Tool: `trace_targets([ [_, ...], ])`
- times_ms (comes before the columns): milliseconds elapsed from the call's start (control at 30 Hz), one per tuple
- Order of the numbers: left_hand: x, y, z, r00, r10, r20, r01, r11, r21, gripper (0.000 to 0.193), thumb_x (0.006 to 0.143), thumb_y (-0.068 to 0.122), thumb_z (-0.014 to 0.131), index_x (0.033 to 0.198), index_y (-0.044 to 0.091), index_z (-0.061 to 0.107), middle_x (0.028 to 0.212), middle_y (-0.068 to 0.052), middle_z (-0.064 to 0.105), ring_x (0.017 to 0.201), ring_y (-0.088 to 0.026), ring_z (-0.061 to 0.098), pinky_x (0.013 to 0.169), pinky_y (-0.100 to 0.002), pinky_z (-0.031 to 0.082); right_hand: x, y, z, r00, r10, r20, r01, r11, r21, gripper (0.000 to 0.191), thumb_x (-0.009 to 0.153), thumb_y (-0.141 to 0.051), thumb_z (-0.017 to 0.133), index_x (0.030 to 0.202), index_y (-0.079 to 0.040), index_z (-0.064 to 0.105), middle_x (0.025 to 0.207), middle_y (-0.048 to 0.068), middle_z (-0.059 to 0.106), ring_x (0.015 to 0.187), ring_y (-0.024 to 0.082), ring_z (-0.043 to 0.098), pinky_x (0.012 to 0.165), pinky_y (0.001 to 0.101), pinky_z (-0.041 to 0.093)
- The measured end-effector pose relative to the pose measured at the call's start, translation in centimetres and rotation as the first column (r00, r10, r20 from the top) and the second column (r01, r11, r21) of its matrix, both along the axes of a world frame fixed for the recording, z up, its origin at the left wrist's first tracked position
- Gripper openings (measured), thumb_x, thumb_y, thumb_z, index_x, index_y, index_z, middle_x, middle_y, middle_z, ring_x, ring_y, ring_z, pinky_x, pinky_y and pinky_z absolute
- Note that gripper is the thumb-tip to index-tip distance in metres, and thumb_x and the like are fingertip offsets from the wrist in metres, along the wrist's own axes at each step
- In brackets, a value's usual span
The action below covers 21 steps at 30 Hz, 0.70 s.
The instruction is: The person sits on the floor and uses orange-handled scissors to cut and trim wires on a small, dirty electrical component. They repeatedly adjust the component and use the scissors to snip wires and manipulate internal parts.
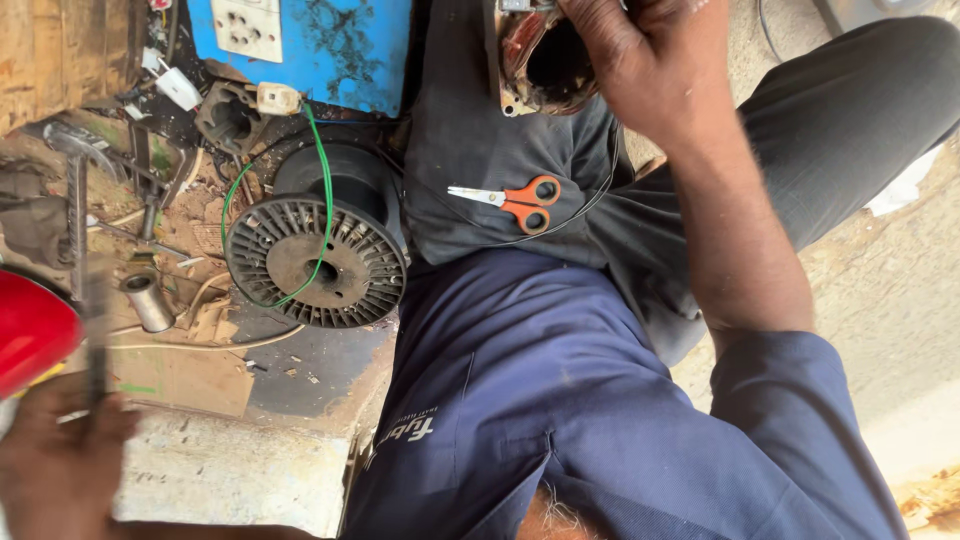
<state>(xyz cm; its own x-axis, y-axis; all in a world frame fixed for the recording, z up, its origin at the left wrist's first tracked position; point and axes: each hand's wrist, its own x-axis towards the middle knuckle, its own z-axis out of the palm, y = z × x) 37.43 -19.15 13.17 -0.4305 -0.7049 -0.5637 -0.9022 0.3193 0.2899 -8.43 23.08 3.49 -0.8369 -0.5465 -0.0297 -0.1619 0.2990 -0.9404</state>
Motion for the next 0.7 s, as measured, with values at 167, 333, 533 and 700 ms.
trace_targets([
  [167,-8.8,9.5,-0.1,0.796,0.336,-0.504,-0.036,0.857,0.515,0.013,0.105,-0.010,0.065,0.117,-0.008,0.060,0.096,-0.020,0.071,0.078,-0.023,0.073,0.075,-0.037,0.065,-0.8,2.2,-0.8,0.924,0.038,0.382,0.022,0.988,-0.151,0.010,0.115,-0.011,0.067,0.113,-0.001,0.070,0.095,-0.001,0.069,0.080,0.006,0.062,0.072,0.0224,0.051],
  [333,-15.1,13.8,-6.0,0.599,0.624,-0.501,0.295,0.410,0.863,0.051,0.101,-0.004,0.058,0.150,-0.007,0.045,0.099,-0.021,0.072,0.081,-0.028,0.076,0.068,-0.039,0.067,-1.4,2.8,-1.2,0.931,0.222,0.288,-0.129,0.942,-0.311,0.018,0.111,-0.002,0.066,0.128,0.003,0.067,0.117,0.006,0.073,0.106,0.011,0.070,0.096,0.0233,0.058],
  [533,-20.1,17.3,-8.8,0.643,0.647,-0.410,0.378,0.198,0.904,0.059,0.102,-0.004,0.058,0.157,-0.002,0.034,0.114,-0.021,0.068,0.094,-0.026,0.076,0.075,-0.035,0.066,-2.0,2.3,-2.5,0.934,0.135,0.332,-0.048,0.965,-0.257,0.018,0.105,0.004,0.070,0.123,0.002,0.069,0.118,0.009,0.073,0.109,0.014,0.071,0.100,0.0265,0.058],
  [700,-20.3,18.2,-9.9,0.782,0.578,-0.232,0.178,0.150,0.973,0.050,0.102,-0.006,0.055,0.150,-0.006,0.042,0.111,-0.019,0.067,0.094,-0.026,0.074,0.076,-0.036,0.064,-2.7,1.7,-3.1,0.904,0.128,0.407,0.011,0.947,-0.322,0.018,0.106,0.002,0.070,0.124,0.002,0.068,0.126,0.012,0.071,0.117,0.016,0.069,0.108,0.0268,0.056],
])
